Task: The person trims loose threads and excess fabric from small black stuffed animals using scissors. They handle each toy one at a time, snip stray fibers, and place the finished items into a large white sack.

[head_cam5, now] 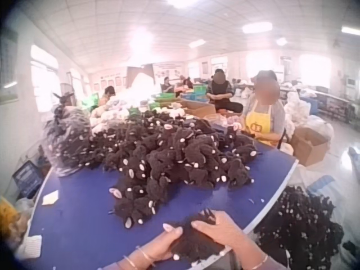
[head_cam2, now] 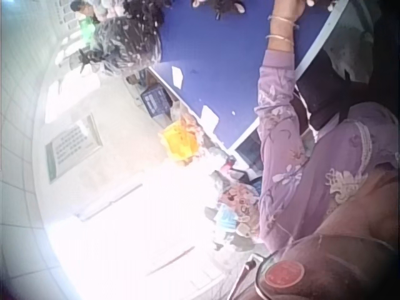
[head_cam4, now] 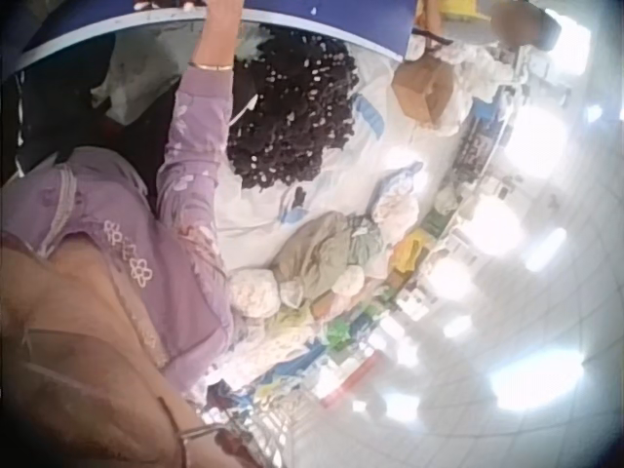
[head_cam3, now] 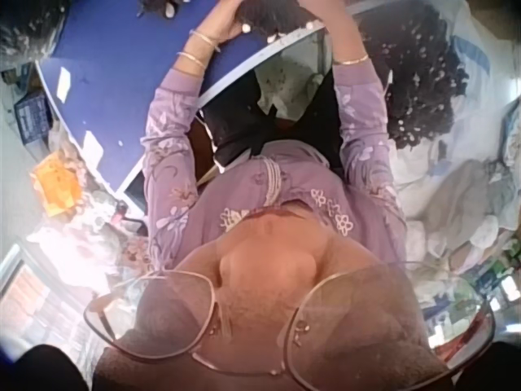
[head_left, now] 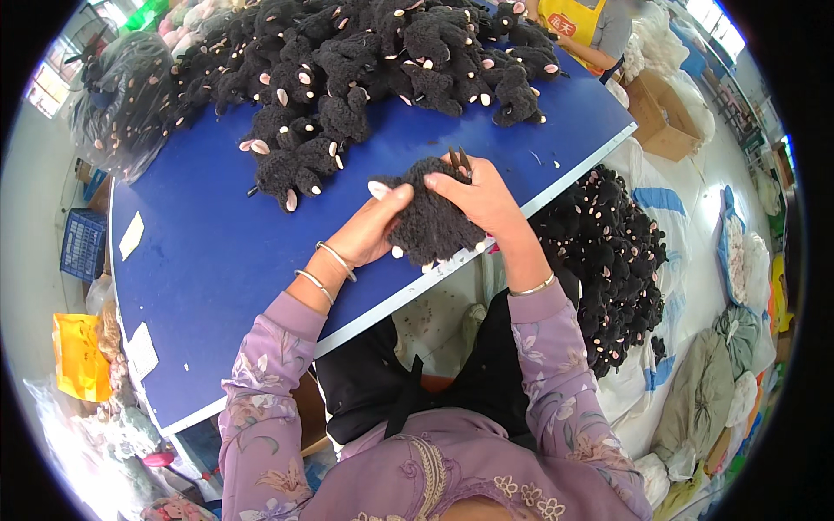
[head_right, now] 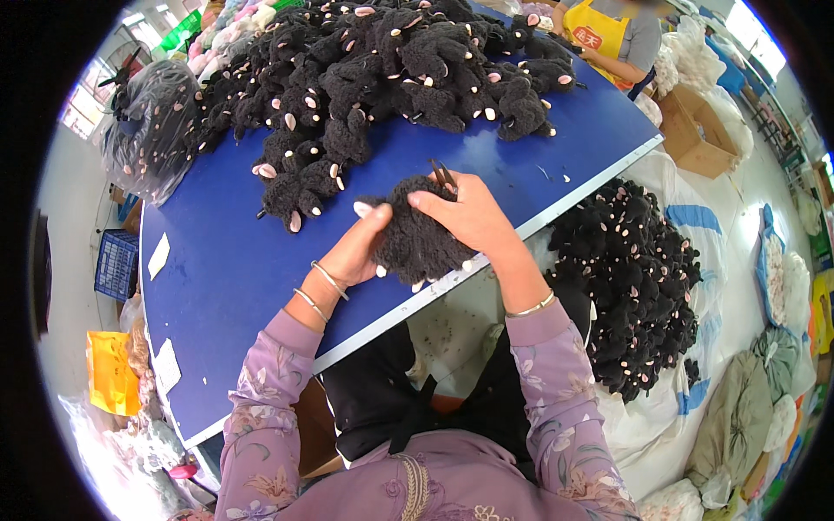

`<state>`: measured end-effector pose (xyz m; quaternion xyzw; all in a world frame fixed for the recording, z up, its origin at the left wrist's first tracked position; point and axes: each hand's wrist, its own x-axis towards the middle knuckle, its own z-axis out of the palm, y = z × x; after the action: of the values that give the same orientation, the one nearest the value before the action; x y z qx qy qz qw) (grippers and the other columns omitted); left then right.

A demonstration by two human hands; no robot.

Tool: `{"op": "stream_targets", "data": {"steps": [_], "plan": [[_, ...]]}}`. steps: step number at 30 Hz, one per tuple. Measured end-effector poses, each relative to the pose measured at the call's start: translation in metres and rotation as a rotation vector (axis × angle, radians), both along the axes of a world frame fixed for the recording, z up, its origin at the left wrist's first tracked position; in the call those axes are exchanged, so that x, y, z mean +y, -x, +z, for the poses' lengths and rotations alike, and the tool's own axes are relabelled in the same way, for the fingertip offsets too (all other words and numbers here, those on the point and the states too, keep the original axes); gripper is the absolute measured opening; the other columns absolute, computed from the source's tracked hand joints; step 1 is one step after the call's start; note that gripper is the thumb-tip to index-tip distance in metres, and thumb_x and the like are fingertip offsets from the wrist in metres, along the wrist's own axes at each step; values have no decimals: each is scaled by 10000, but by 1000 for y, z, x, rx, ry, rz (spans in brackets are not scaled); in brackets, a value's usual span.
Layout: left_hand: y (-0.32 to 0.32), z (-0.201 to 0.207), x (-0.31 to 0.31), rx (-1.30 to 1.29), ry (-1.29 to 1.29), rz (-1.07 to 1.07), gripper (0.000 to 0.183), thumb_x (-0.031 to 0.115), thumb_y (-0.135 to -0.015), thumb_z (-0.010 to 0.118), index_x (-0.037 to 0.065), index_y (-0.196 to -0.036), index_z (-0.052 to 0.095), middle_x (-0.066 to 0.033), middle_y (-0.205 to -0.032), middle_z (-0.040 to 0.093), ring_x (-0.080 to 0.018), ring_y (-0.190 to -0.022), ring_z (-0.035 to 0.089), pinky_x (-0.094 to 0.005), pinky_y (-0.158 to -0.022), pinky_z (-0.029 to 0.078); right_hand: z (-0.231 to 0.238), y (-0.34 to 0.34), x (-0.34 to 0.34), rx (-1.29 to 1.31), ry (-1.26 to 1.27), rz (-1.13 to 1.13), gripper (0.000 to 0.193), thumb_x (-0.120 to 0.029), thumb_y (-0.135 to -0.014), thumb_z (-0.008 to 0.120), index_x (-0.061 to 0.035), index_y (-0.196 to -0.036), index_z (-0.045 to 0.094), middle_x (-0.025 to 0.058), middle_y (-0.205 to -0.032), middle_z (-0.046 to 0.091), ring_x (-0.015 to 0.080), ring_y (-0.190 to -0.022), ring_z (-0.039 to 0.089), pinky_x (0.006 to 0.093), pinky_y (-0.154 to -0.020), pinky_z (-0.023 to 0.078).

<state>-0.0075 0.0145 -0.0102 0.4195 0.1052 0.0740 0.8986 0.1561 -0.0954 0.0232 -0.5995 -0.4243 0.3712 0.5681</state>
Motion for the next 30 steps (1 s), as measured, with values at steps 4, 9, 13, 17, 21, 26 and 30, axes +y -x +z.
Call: {"op": "stream_targets", "data": {"steps": [4, 9, 13, 17, 21, 26, 30], "plan": [[5, -10, 3, -152, 0, -58, 568, 328, -938, 562, 20, -1369, 360, -107, -1280, 513, -217, -1162, 532, -395, -973, 464, 0, 15, 5, -49, -143, -191, 206, -161, -855, 654, 34, -907, 607, 44, -806, 638, 82, -735, 554, 273, -676, 478], [1, 8, -15, 39, -78, 68, 614, 144, -850, 667, 7, -1363, 357, -137, -1258, 516, -243, -1165, 539, -419, -991, 460, -6, 22, 8, -115, -168, -386, 222, -173, -857, 656, 39, -896, 602, 53, -798, 633, 86, -725, 551, 273, -664, 478], [-3, 5, -15, 3, -75, 110, 450, 40, -858, 606, -4, -1272, 435, -118, -1172, 566, -247, -1072, 592, -397, -912, 516, -10, 24, 10, -42, -212, -375, 242, -197, -863, 665, 35, -895, 603, 51, -794, 629, 87, -723, 549, 267, -657, 476], [-2, 4, -13, 19, -34, 161, 332, 8, -860, 589, 16, -1181, 505, -97, -1110, 591, -219, -996, 611, -367, -824, 538, -15, 22, 12, 18, -202, -342, 245, -208, -869, 668, 29, -893, 607, 38, -788, 622, 81, -714, 542, 262, -653, 475], [0, 5, -13, 47, -10, 171, 216, 3, -869, 596, 39, -1082, 577, -59, -1024, 619, -162, -892, 618, -309, -704, 532, -18, 23, 13, 73, -226, -327, 234, -200, -875, 663, 28, -887, 608, 27, -782, 617, 75, -708, 537, 257, -646, 470], [3, -2, -7, -39, 11, 77, 198, -3, -865, 590, 40, -1058, 587, -52, -1005, 622, -159, -864, 622, -297, -681, 529, -19, 20, 12, 87, -195, -296, 224, -194, -883, 651, 26, -888, 608, 21, -785, 610, 72, -713, 532, 250, -637, 459], [2, 3, -8, -27, 5, 95, 256, -32, -846, 583, 18, -1097, 575, -70, -1050, 622, -171, -933, 622, -311, -782, 528, -17, 19, 10, 78, -171, -295, 209, -183, -892, 628, 25, -898, 608, 22, -794, 611, 74, -729, 534, 250, -649, 457]]}}
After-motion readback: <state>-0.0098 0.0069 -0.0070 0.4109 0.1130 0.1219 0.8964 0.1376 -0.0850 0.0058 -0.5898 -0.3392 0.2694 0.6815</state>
